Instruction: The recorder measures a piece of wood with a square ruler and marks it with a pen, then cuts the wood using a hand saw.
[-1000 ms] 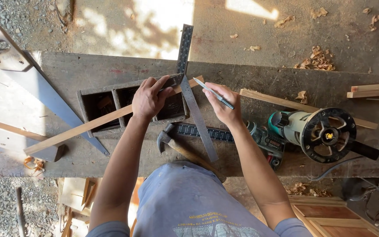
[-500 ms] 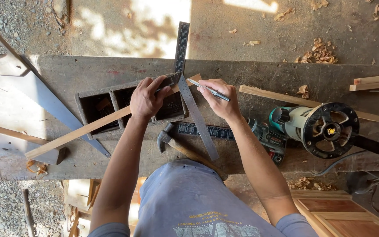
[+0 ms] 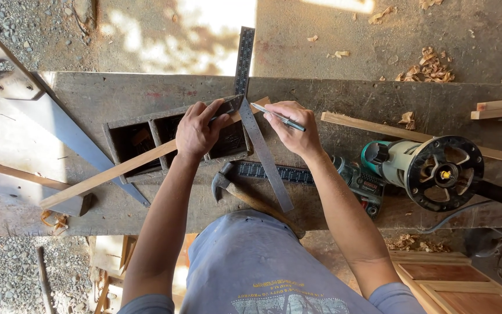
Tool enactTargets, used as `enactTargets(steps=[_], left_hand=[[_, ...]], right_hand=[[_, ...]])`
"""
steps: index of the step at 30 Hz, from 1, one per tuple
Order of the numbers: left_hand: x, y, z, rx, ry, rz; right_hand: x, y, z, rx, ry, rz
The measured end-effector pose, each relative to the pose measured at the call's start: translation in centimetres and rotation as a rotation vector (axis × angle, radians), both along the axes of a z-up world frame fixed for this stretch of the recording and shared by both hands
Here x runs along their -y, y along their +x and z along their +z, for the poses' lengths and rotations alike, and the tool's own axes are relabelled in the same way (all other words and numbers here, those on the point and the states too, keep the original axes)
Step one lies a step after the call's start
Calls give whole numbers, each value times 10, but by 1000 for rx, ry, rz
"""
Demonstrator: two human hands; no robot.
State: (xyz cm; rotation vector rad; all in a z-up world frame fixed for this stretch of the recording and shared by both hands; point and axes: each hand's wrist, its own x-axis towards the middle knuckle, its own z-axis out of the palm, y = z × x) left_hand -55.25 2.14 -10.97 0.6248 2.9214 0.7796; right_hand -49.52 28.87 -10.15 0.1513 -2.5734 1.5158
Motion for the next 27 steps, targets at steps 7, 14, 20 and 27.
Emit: enactTargets(steps=[7,14,20,27], left_hand=[[1,1,-1,-24,0,-9],[1,1,1,-43,25,-21],[5,6,-4,45,261,221],[-32,63,13,807,1192,424]], right_hand=[[0,-2,1,-59,101,65],[-13,24,-1,-139,207,155],[-3,95,16,-61,-9,-135],[48,106,21,374,-332,-222]])
